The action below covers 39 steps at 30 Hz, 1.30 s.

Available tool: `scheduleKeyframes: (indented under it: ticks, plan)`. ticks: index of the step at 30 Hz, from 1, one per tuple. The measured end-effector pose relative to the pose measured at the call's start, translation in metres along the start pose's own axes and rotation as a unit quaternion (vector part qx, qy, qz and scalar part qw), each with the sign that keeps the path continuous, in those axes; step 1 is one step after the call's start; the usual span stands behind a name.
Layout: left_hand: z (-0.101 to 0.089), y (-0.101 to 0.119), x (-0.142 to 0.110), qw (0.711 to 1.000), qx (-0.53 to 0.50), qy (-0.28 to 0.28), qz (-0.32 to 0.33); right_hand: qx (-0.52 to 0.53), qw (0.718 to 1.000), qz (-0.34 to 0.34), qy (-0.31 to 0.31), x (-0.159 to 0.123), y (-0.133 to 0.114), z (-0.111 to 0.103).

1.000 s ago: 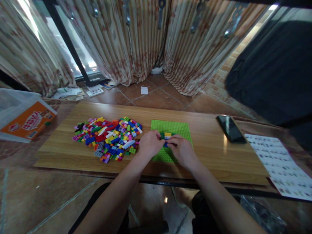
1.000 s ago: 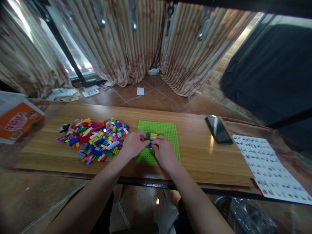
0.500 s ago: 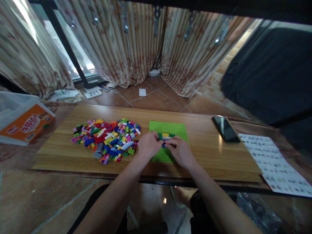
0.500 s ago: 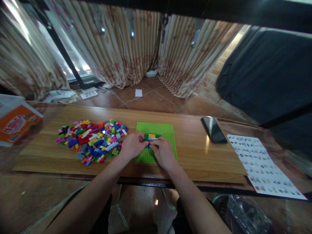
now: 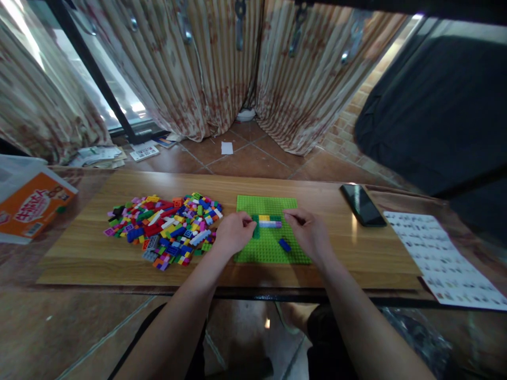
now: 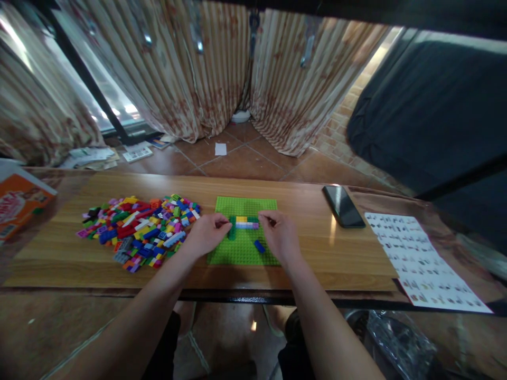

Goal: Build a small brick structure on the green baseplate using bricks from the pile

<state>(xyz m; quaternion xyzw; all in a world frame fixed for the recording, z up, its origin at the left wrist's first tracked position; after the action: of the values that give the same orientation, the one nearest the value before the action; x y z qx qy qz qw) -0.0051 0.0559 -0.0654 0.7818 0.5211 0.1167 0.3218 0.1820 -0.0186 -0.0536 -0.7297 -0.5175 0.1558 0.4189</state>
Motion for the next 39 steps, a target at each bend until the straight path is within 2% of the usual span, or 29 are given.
scheduleKeyframes:
  ticks: [3, 6, 11, 19, 26, 33, 39]
  plan:
    - [-0.001, 0.001, 0.0, 1.0, 0.005, -0.001, 0.004, -0.052, 0.995, 0.002, -0.089, -0.007, -0.001, -0.001]
    - [-0.001, 0.002, -0.001, 1.0, 0.005, 0.001, 0.005, -0.116, 0.978, -0.009, -0.173, -0.017, -0.002, -0.002]
    - [-0.001, 0.002, -0.001, 1.0, 0.0, 0.006, -0.001, -0.174, 0.96, -0.036, -0.216, -0.026, -0.005, 0.004]
    - [0.001, -0.001, 0.0, 1.0, -0.015, -0.001, 0.017, -0.052, 0.981, 0.001, -0.188, -0.021, -0.015, 0.026]
    - [-0.001, 0.001, -0.003, 1.0, -0.012, -0.007, 0.014, -0.028, 0.987, 0.013, -0.156, -0.024, -0.013, 0.046]
    - [0.0, 0.002, -0.003, 1.0, -0.016, -0.009, 0.003, -0.029, 0.991, 0.03, -0.127, -0.025, -0.009, 0.048]
    - [0.0, 0.002, -0.003, 1.0, -0.014, -0.013, -0.001, -0.058, 0.991, -0.009, -0.118, -0.023, -0.017, 0.043]
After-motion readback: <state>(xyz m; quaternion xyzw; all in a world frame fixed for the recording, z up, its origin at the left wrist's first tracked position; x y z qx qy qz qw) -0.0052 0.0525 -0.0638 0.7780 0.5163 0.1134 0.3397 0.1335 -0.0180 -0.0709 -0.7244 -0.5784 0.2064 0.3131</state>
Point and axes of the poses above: each hand's wrist, its own x-axis towards the middle knuckle, its own z-axis out of the palm, y = z × x, the point moved 4 cm from there along x, towards the middle knuckle, and after that the axes turned 1 degree about -x, right-handed, at the moved point
